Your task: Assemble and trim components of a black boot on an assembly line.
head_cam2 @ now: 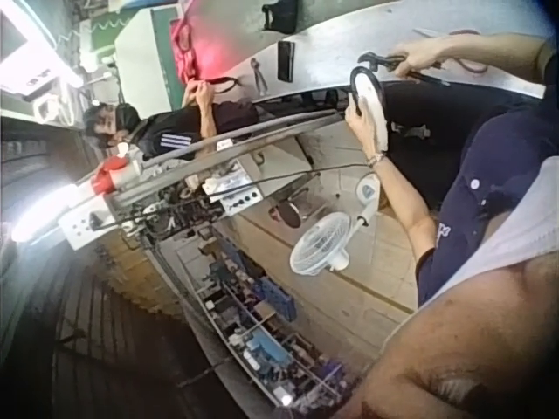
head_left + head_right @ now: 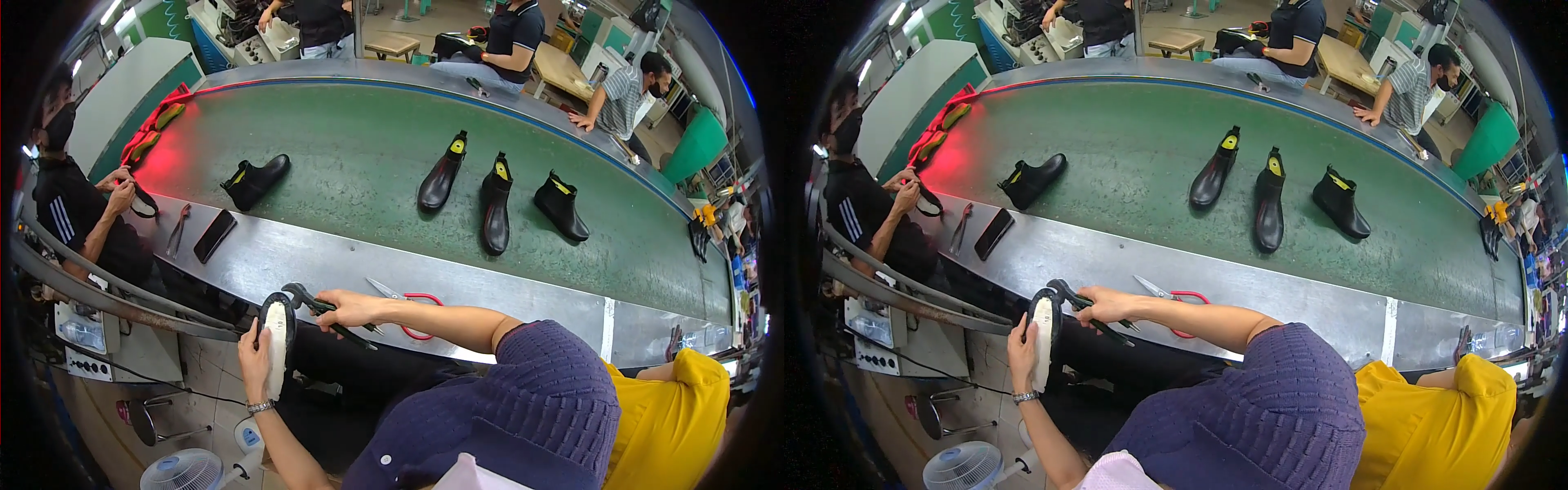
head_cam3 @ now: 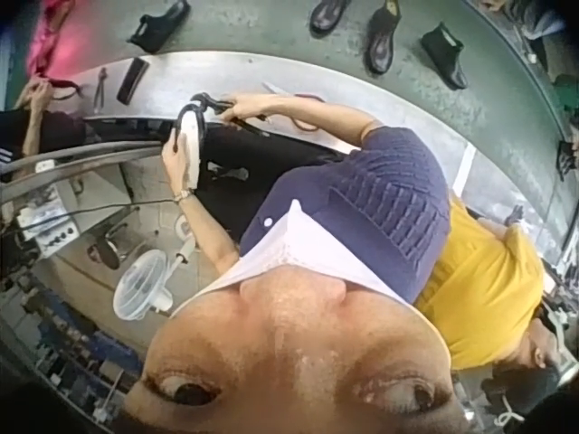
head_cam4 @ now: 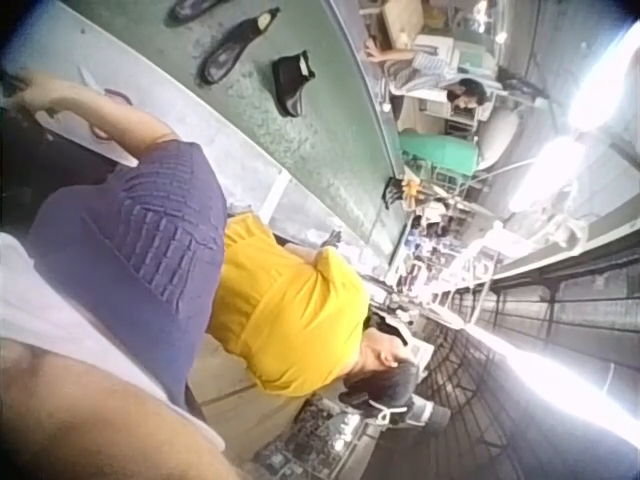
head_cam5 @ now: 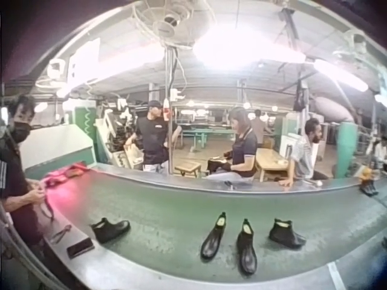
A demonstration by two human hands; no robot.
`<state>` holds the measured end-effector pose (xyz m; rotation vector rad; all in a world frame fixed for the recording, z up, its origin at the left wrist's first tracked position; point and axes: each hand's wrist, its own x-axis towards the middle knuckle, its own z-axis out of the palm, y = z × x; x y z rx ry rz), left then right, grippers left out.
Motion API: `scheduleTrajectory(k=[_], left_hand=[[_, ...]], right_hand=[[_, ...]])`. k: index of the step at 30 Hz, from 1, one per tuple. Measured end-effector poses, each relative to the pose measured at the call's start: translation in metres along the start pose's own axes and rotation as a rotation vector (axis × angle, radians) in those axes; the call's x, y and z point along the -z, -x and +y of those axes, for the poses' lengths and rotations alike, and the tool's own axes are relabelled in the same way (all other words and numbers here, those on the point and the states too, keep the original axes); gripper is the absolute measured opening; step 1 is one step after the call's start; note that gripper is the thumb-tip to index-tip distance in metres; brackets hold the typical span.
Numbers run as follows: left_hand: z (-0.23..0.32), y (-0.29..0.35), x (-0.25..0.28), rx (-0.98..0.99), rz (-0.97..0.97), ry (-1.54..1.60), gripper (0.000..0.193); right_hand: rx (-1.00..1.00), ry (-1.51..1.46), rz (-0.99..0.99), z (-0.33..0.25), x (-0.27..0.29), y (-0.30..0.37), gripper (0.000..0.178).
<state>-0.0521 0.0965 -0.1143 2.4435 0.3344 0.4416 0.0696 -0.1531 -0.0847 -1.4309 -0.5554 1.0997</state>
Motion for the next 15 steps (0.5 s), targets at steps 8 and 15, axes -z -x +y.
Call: scheduleTrajectory(k=[8, 15], left_hand=[[0.006, 0.003, -0.012, 0.176, 0.189, -0.134, 0.029], [0.013, -0.014, 0.001, 0.384, 0.239, 0.052, 0.045]], right_hand=[[0.020, 0.375, -0.076, -0.007, 0.011, -0.020, 0.043], [-0.059, 0.682, -0.260, -0.072, -0.006, -0.019, 0.062]])
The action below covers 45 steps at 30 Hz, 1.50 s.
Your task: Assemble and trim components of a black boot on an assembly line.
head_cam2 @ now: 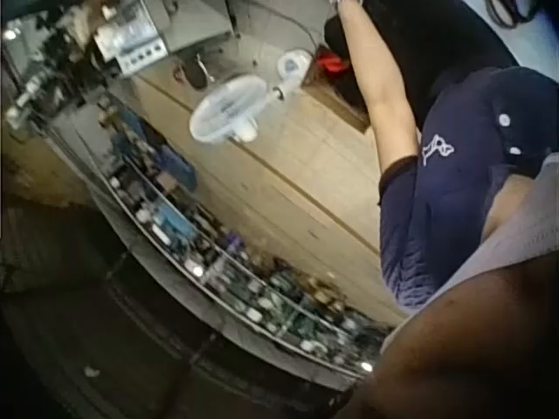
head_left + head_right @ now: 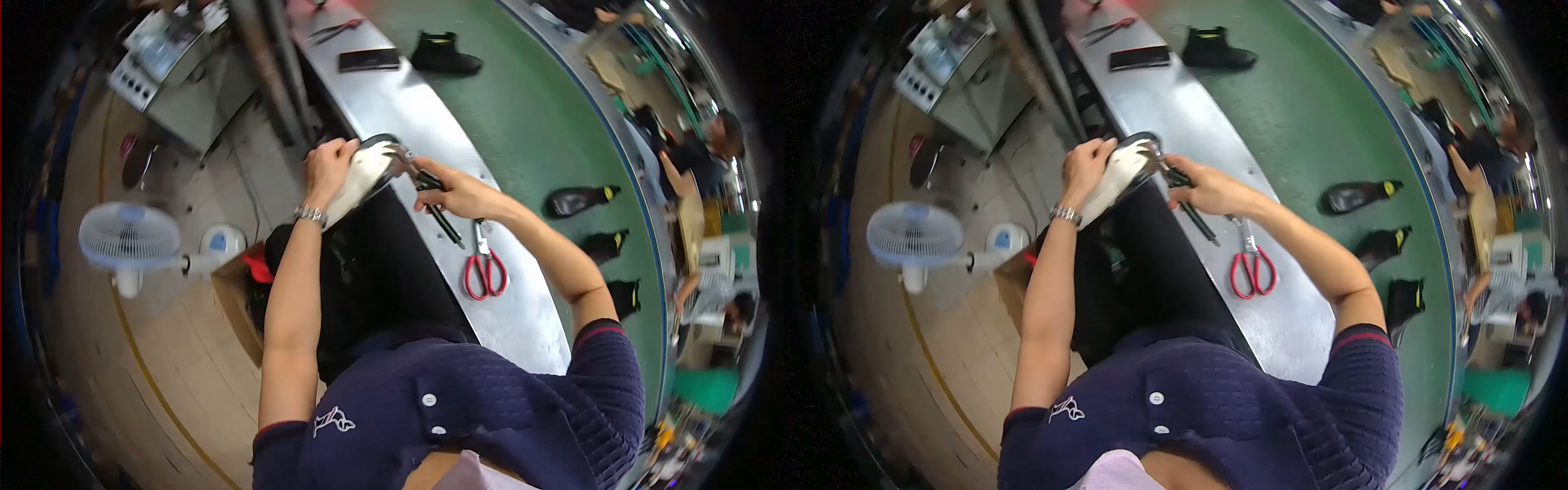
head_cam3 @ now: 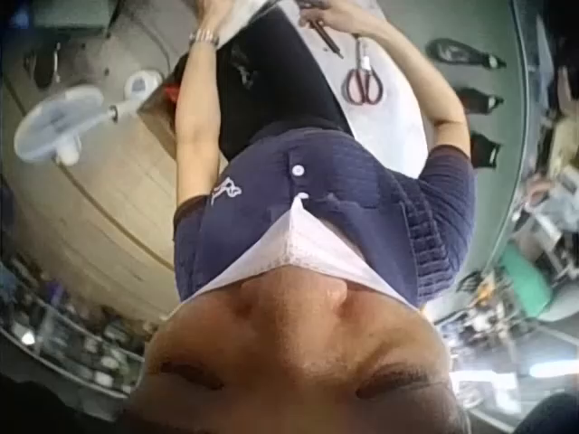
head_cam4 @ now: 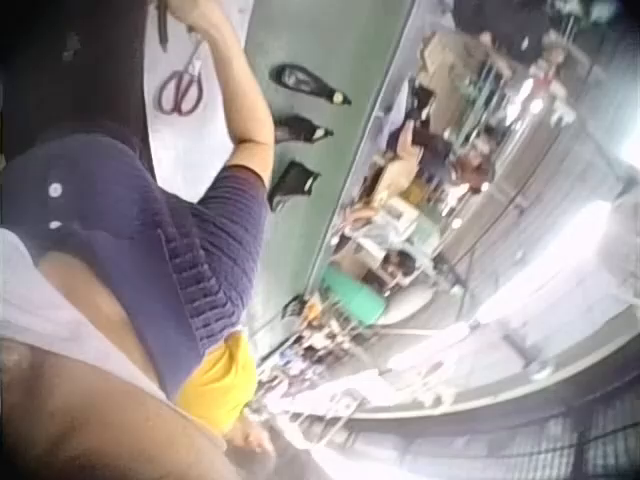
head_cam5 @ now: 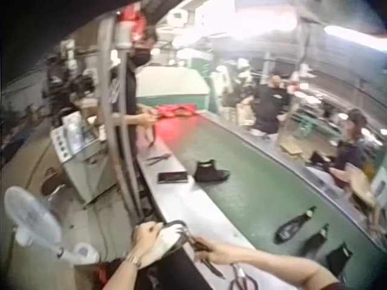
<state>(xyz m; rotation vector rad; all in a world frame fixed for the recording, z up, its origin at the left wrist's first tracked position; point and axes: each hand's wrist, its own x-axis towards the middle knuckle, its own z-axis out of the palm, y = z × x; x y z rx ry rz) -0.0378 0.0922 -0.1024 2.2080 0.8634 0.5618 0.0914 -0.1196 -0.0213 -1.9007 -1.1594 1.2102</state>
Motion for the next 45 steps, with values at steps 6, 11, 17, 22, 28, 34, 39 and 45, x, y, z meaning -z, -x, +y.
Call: scheduleTrajectory(k=[6, 11, 17, 22, 28, 34, 39, 45], left_hand=[[0.011, 0.062, 0.020, -0.030, -0.338, 0.080, 0.093], [0.031, 0.102, -0.013, -0.087, 0.007, -0.212, 0.101], [0.028, 0.108, -0.019, -0.143, 0.063, -0.204, 0.087], [0.025, 0.112, -0.020, -0.184, 0.103, -0.188, 0.081], [0.015, 0.117, -0.024, -0.298, 0.152, -0.237, 0.078], [-0.002, 0.114, -0.031, -0.413, 0.209, -0.440, 0.072], [0.008, 0.112, -0.030, -0.439, 0.198, -0.501, 0.064], [0.006, 0.114, -0.029, -0.410, 0.215, -0.613, 0.057]], right_hand=[[-0.015, 0.459, -0.146, -0.001, 0.001, -0.030, 0.066], [-0.059, 0.472, -0.333, -0.041, 0.000, -0.038, 0.065], [0.182, 0.360, 0.010, 0.006, -0.034, -0.015, 0.058], [0.220, 0.398, 0.067, 0.022, -0.041, -0.012, 0.057], [0.263, 0.561, 0.081, 0.023, -0.032, -0.006, 0.058], [0.186, 0.915, -0.060, -0.031, -0.002, -0.014, 0.062], [0.124, 0.229, 0.325, -0.037, -0.021, -0.030, 0.063], [0.129, 0.495, 0.134, -0.037, -0.010, -0.033, 0.055]])
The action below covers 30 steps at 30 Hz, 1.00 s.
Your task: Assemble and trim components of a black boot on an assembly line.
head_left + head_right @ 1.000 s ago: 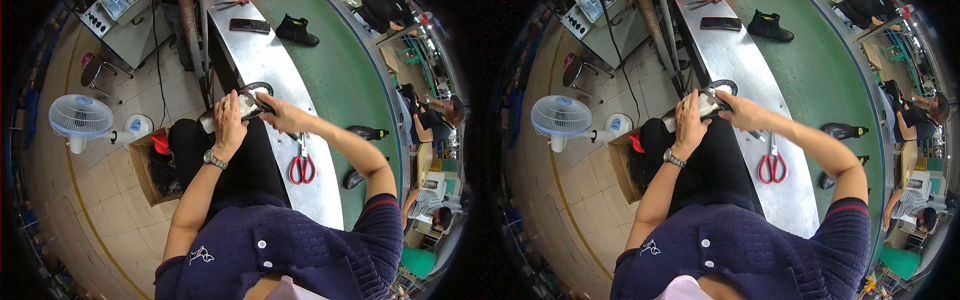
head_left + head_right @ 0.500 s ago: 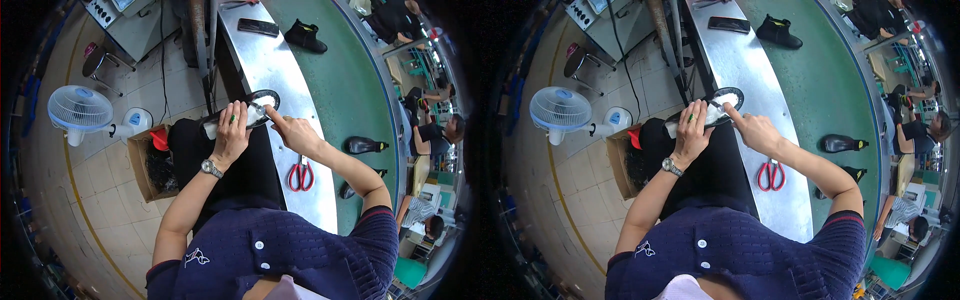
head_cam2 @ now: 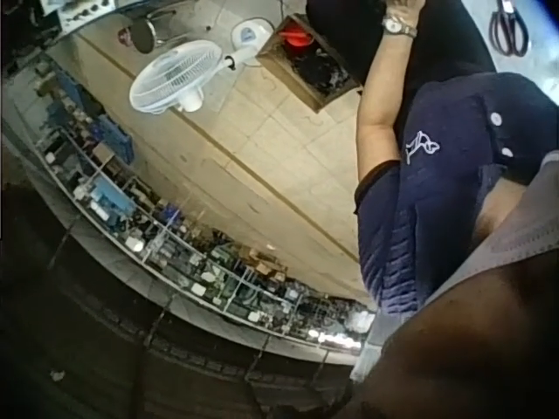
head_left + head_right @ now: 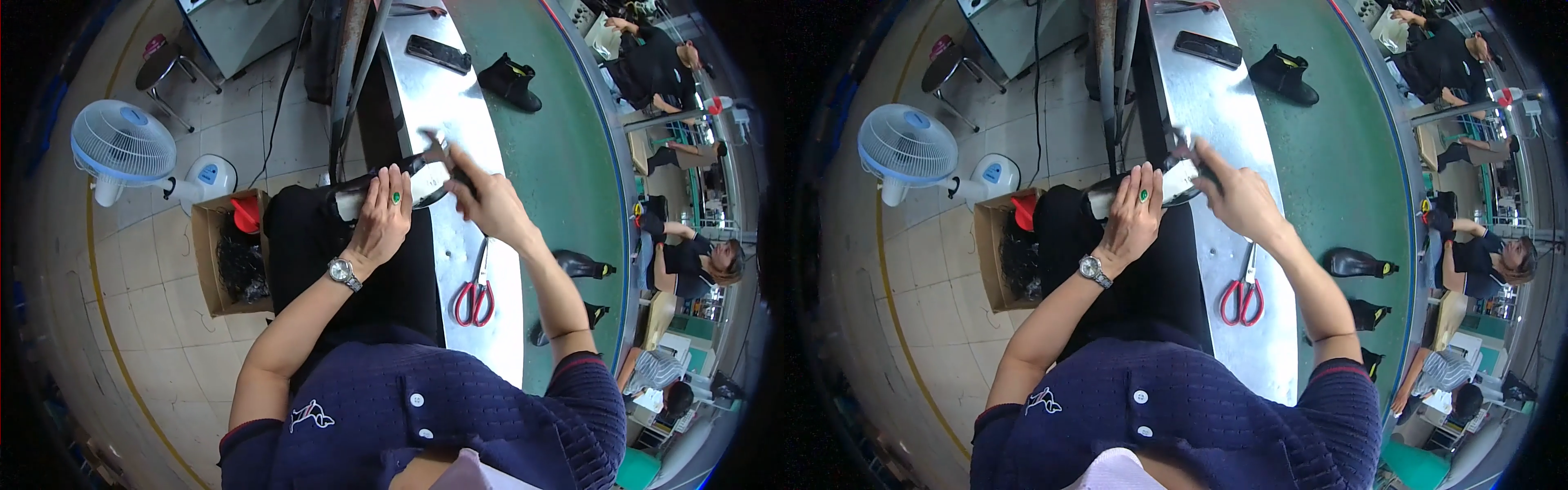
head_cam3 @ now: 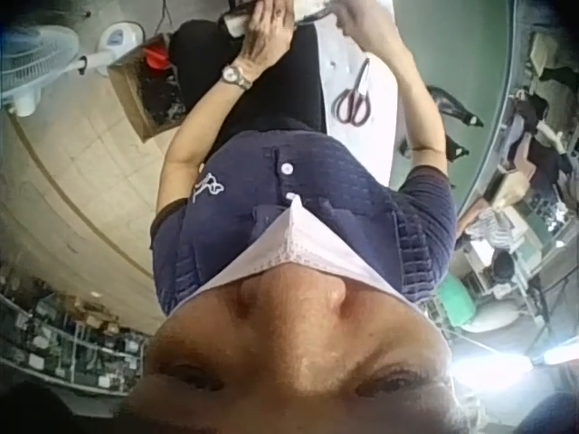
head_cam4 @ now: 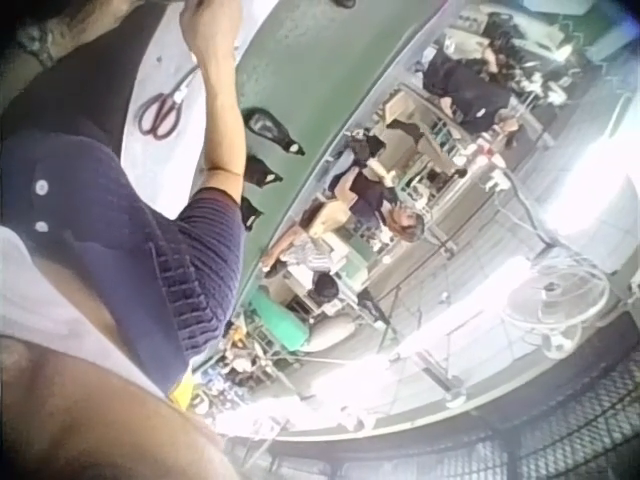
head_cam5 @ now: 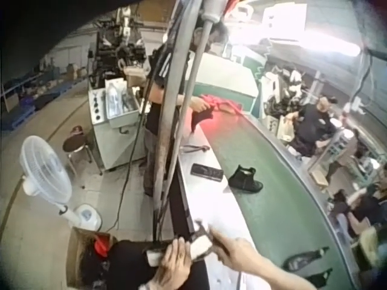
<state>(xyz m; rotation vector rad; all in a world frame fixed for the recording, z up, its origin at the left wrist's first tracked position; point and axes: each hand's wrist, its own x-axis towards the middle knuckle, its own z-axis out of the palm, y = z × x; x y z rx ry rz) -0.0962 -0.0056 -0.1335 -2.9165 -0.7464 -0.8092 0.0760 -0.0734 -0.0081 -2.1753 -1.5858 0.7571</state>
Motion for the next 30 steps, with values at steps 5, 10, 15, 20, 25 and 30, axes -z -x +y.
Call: scheduleTrajectory(k=[5, 10, 15, 20, 25, 30], left_hand=[[0.004, -0.003, -0.001, -0.036, -0.024, -0.057, 0.051], [0.004, -0.001, 0.001, -0.012, -0.002, -0.052, 0.043], [0.003, -0.003, 0.000, -0.016, 0.006, -0.026, 0.041], [0.005, -0.004, 0.001, 0.012, 0.049, 0.083, 0.038], [0.004, 0.002, -0.001, -0.016, 0.038, 0.001, 0.035], [0.007, -0.003, -0.002, -0.030, 0.078, -0.001, 0.034]], right_hand=[[-0.081, 0.078, 0.012, 0.023, -0.033, -0.008, 0.057], [-0.059, -0.014, -0.044, -0.002, -0.006, -0.005, 0.059], [-0.112, 0.085, -0.057, 0.010, -0.013, -0.009, 0.061], [0.077, -0.010, 0.271, -0.005, -0.021, -0.003, 0.061], [0.065, 0.371, -0.088, -0.005, -0.023, -0.004, 0.061], [0.069, 0.102, 0.248, 0.007, -0.039, 0.001, 0.060]])
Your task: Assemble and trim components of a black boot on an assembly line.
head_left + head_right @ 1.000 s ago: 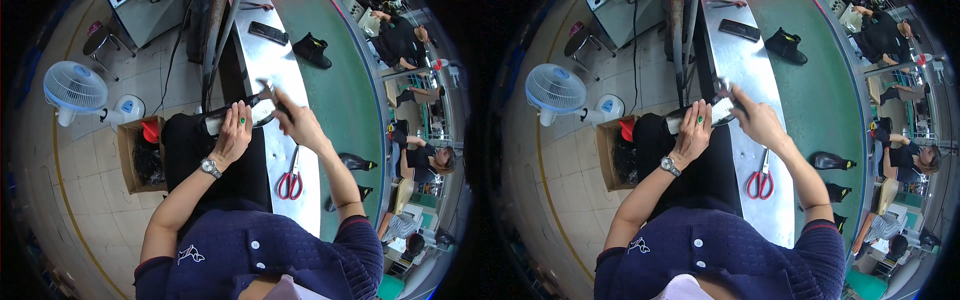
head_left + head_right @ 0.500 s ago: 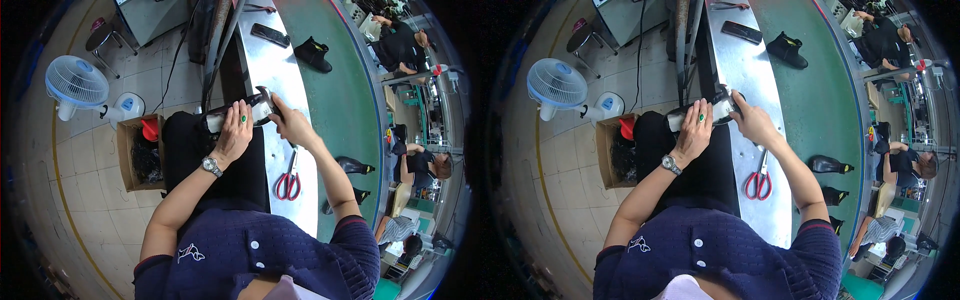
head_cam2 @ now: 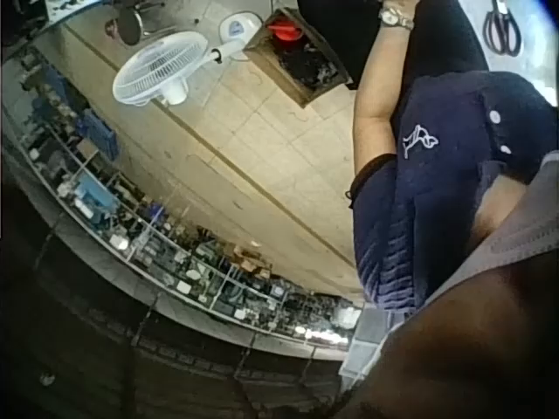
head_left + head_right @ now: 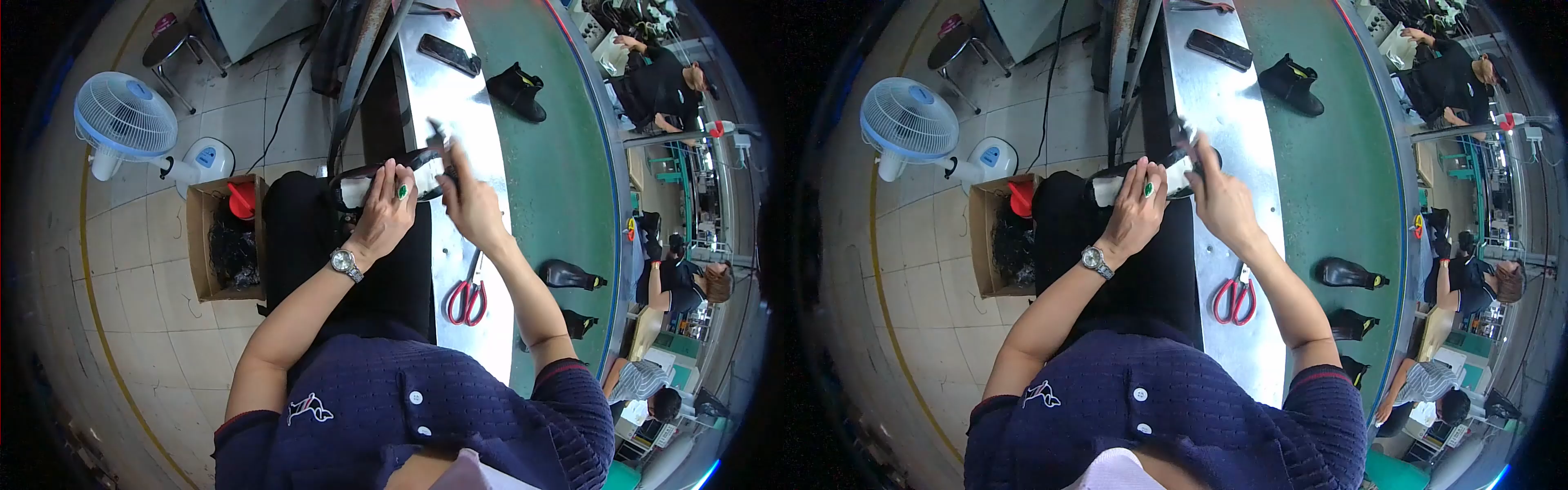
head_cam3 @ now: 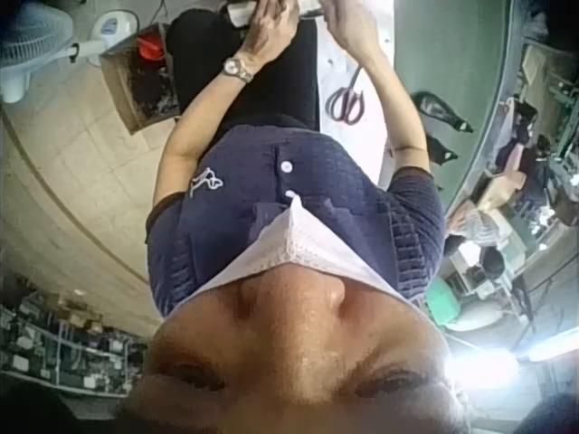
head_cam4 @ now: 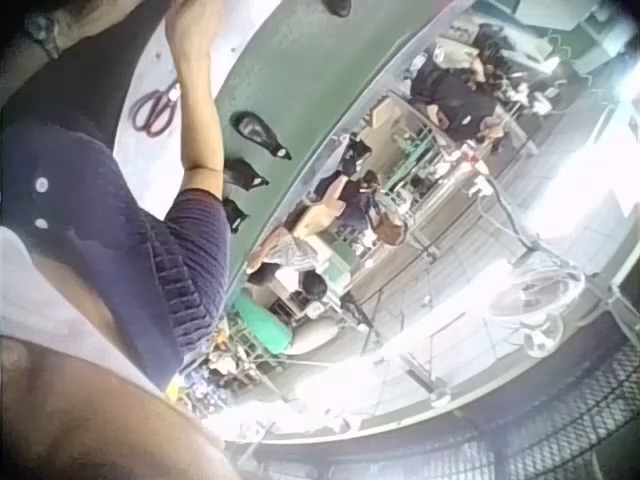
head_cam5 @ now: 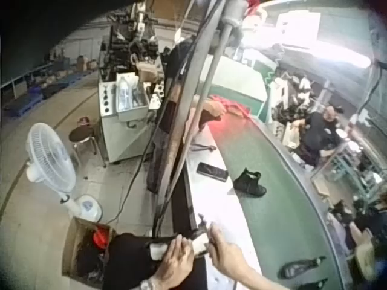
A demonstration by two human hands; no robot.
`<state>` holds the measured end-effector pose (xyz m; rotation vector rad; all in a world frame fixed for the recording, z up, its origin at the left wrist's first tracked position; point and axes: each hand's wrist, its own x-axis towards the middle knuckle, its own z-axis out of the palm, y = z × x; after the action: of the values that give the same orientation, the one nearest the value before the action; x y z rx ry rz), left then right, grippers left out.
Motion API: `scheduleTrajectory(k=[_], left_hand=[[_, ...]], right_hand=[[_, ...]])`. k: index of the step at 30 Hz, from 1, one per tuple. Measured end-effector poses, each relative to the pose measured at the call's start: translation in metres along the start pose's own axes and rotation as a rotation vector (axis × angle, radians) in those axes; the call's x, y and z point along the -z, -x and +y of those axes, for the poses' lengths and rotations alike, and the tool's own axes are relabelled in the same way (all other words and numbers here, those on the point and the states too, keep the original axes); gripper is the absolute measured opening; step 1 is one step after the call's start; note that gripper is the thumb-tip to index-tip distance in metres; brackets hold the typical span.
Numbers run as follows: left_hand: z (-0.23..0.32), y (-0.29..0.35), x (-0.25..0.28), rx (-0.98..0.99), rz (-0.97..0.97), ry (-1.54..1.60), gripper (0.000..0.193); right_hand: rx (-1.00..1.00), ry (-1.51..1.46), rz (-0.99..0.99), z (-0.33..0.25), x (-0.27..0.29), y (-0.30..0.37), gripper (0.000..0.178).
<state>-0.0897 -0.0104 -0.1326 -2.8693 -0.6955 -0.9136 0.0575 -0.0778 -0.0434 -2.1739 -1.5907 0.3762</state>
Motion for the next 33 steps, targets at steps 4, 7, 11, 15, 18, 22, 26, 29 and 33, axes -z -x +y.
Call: scheduleTrajectory(k=[4, 7, 11, 15, 18, 22, 26, 29, 33], left_hand=[[-0.005, 0.006, -0.001, -0.007, -0.035, -0.010, 0.034], [-0.006, 0.004, 0.002, 0.004, 0.028, 0.035, 0.033], [-0.005, 0.003, -0.003, -0.012, 0.011, -0.012, 0.032], [-0.007, 0.011, -0.001, 0.025, 0.020, 0.053, 0.035], [-0.005, 0.004, 0.001, 0.079, 0.051, 0.136, 0.035], [-0.015, -0.014, 0.038, 0.318, -0.106, 0.155, 0.036], [-0.022, 0.009, 0.033, 0.205, -0.192, 0.081, 0.058], [-0.019, 0.007, 0.030, 0.127, -0.214, -0.038, 0.047], [-0.014, 0.020, 0.015, 0.116, -0.126, -0.074, 0.048]], right_hand=[[0.058, 0.229, -0.284, -0.004, 0.013, -0.006, 0.063], [0.060, 0.085, -0.126, -0.013, 0.008, -0.001, 0.066], [0.063, 0.292, -0.219, -0.003, -0.004, 0.000, 0.063], [0.120, 0.223, -0.137, -0.026, 0.007, 0.000, 0.065], [0.049, 0.231, -0.092, -0.021, -0.008, 0.007, 0.066], [0.047, 0.320, -0.219, -0.010, -0.012, 0.008, 0.066], [0.152, 0.262, -0.204, -0.021, 0.006, -0.001, 0.069], [0.152, 0.073, 0.143, -0.038, -0.003, 0.004, 0.071], [0.042, 0.323, -0.268, -0.030, -0.026, 0.006, 0.073]])
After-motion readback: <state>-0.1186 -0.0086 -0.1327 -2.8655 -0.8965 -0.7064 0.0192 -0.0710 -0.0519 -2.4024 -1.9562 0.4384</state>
